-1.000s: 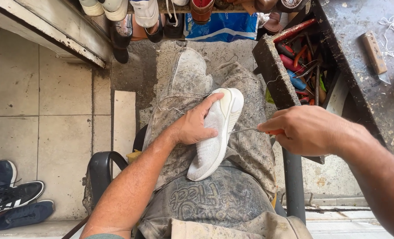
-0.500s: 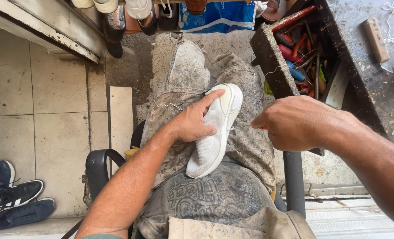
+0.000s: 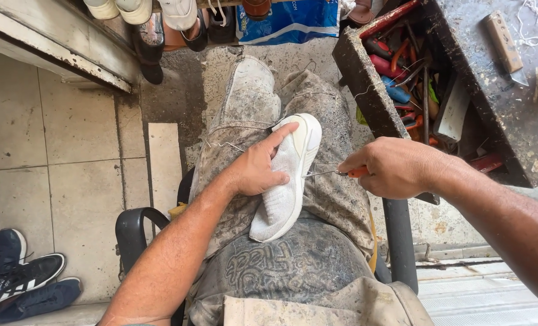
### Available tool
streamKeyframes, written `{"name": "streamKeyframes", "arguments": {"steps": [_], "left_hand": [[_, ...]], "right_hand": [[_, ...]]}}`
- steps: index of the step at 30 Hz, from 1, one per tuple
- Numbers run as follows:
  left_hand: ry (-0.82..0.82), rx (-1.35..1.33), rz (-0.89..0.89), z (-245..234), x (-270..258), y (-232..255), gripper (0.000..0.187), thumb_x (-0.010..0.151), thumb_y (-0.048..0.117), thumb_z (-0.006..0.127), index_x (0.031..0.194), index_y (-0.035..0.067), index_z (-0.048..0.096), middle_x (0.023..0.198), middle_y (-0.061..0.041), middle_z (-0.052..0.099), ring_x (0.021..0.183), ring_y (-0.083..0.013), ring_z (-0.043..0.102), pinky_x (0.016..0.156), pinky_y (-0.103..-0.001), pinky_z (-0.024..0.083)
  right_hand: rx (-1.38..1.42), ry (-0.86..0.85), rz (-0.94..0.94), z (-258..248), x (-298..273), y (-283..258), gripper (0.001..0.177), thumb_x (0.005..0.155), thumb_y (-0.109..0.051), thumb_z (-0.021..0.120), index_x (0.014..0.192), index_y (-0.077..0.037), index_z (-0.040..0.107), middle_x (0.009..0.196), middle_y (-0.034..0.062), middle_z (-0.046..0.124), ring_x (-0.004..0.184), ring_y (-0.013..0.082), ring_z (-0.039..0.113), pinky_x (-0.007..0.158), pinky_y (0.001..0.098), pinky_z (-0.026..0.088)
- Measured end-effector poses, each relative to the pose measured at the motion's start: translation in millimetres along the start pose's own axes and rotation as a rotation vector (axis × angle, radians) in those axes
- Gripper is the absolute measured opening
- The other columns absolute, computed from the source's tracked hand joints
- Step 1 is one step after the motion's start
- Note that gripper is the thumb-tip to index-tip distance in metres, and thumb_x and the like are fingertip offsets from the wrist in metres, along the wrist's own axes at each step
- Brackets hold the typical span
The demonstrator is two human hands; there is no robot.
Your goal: Hand-stitching a white sneaker to repair or reinforce the connection between the upper and the sole.
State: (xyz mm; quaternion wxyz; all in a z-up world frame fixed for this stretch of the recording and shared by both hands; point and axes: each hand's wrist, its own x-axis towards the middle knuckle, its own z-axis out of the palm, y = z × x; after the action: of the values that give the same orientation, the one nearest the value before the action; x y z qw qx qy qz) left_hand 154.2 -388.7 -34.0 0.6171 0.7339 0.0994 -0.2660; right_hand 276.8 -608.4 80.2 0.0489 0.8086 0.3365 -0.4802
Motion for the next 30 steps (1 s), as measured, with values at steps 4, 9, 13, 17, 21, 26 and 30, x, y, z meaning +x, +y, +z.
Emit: {"name": "streamKeyframes", "arguments": {"steps": [4,9,13,17,21,26,30], "left_hand": [[0.018,0.076,-0.006,1,-2,6,0.102,0.076,0.004,0.074,0.161,0.035,0.029,0.137,-0.027,0.063,0.128,-0.0419,0.061,0.103,-0.051,0.053],[-0.001,0.174,-0.007,1,-4,1,0.096,0.080,0.004,0.065,0.163,0.030,0.024,0.160,-0.023,0.040,0.146,-0.0451,0.038,0.119,-0.055,0.036],[-0.020,0.187,-0.002,-2,-4,0,0.096,0.080,0.004,0.062,0.164,0.029,0.022,0.162,-0.023,0.036,0.147,-0.0457,0.035,0.121,-0.055,0.033],[-0.033,0.164,-0.004,-3,-6,2,0.097,0.080,0.001,0.059,0.164,0.029,0.020,0.162,-0.023,0.037,0.147,-0.0464,0.035,0.121,-0.055,0.034],[-0.042,0.144,0.001,-4,-7,2,0.098,0.080,0.001,0.059,0.164,0.029,0.020,0.157,-0.025,0.043,0.144,-0.0462,0.040,0.117,-0.054,0.038],[-0.051,0.132,0.003,-3,-8,7,0.099,0.078,-0.001,0.058,0.165,0.029,0.020,0.151,-0.027,0.050,0.142,-0.0457,0.044,0.115,-0.054,0.041],[-0.048,0.133,0.008,-4,-7,7,0.100,0.078,0.000,0.059,0.165,0.029,0.019,0.149,-0.028,0.052,0.141,-0.0454,0.046,0.113,-0.054,0.043]], "right_hand": [[0.035,0.028,-0.016,14,7,13,0.037,0.086,-0.013,0.056,0.114,-0.021,0.080,0.084,0.0102,0.077,0.064,0.0239,0.071,0.072,0.0376,0.058],[0.142,0.061,-0.034,32,15,25,0.043,0.085,-0.013,0.058,0.121,-0.023,0.078,0.093,0.0137,0.079,0.068,0.0272,0.074,0.070,0.0375,0.058],[0.183,0.084,-0.047,42,21,37,0.041,0.084,-0.013,0.059,0.119,-0.023,0.078,0.090,0.0141,0.079,0.068,0.0274,0.073,0.068,0.0378,0.057],[0.212,0.092,-0.044,45,20,37,0.041,0.084,-0.013,0.059,0.118,-0.023,0.079,0.089,0.0120,0.079,0.067,0.0255,0.073,0.069,0.0364,0.057],[0.242,0.095,-0.051,47,22,39,0.042,0.084,-0.013,0.058,0.119,-0.023,0.079,0.084,0.0112,0.079,0.065,0.0242,0.071,0.069,0.0356,0.056],[0.257,0.103,-0.078,51,26,37,0.041,0.084,-0.012,0.059,0.118,-0.023,0.079,0.081,0.0099,0.078,0.064,0.0237,0.070,0.068,0.0348,0.054],[0.302,0.107,-0.091,57,30,39,0.040,0.084,-0.013,0.059,0.117,-0.021,0.079,0.081,0.0112,0.078,0.064,0.0239,0.069,0.067,0.0355,0.054]]}}
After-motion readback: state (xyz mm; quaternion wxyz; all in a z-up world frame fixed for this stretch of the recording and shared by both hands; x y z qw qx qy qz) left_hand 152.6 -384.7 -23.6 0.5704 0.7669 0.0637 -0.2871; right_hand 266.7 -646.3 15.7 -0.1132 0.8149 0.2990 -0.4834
